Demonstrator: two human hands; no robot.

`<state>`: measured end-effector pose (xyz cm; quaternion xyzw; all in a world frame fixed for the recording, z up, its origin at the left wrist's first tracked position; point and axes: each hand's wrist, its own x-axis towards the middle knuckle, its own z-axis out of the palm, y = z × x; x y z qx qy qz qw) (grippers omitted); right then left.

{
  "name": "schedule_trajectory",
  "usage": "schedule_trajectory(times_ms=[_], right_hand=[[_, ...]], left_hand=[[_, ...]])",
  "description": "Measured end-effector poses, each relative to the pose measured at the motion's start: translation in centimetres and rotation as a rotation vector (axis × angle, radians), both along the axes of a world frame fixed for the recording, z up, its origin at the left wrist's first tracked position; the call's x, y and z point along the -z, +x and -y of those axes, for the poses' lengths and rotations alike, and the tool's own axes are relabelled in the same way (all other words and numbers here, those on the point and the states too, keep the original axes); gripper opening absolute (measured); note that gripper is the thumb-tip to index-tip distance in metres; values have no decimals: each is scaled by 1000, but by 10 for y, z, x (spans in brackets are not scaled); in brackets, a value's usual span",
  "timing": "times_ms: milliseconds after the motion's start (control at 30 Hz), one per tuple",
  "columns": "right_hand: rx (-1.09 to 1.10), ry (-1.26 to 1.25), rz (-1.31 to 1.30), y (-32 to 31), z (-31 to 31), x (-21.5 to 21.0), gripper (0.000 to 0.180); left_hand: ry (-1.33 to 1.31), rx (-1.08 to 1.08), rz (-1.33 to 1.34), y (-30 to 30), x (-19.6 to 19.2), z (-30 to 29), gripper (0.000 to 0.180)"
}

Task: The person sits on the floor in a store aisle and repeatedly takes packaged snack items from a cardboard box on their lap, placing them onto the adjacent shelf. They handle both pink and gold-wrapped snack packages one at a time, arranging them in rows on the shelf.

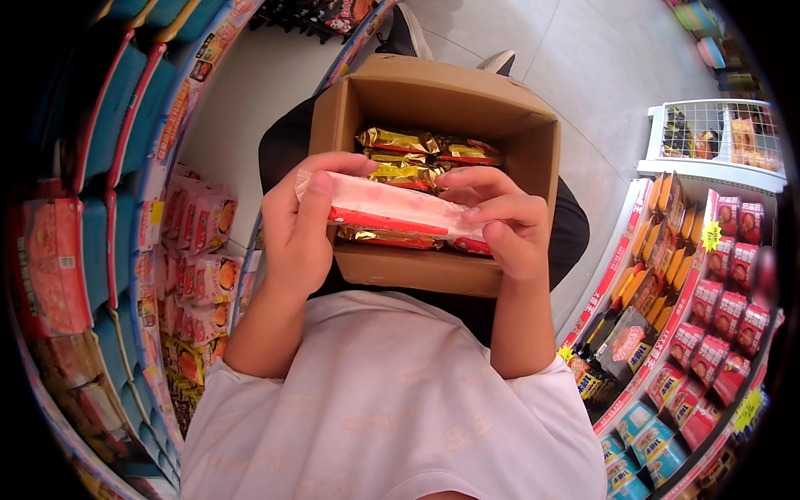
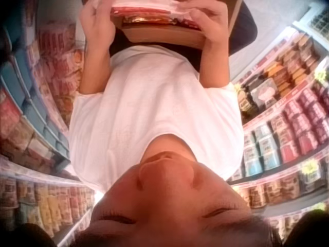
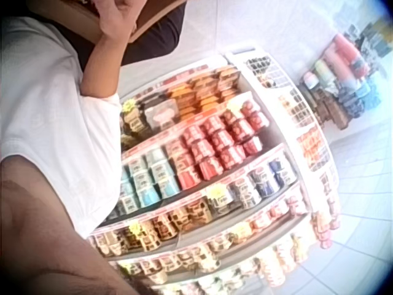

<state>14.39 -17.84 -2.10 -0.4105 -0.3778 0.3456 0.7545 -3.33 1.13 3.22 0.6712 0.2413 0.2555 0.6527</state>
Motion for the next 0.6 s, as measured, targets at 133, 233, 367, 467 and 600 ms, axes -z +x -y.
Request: schedule_trajectory(times_ms=[133, 233, 367, 467, 600], right_hand=[[357, 18, 377, -5, -4, 7, 18], [467, -18, 357, -20, 0, 9, 24], [547, -244, 22, -43, -2, -12, 45], [569, -455, -91, -66, -18, -37, 58], [514, -519, -322, -72, -29, -38, 49]], left_hand=[[61, -66, -25, -1, 1, 4, 45], [70, -88, -46, 0, 1, 6, 47], [79, -106, -40, 0, 5, 11, 43], [81, -119, 27, 0, 8, 20, 36], [114, -108, 33, -6, 9, 24, 32]])
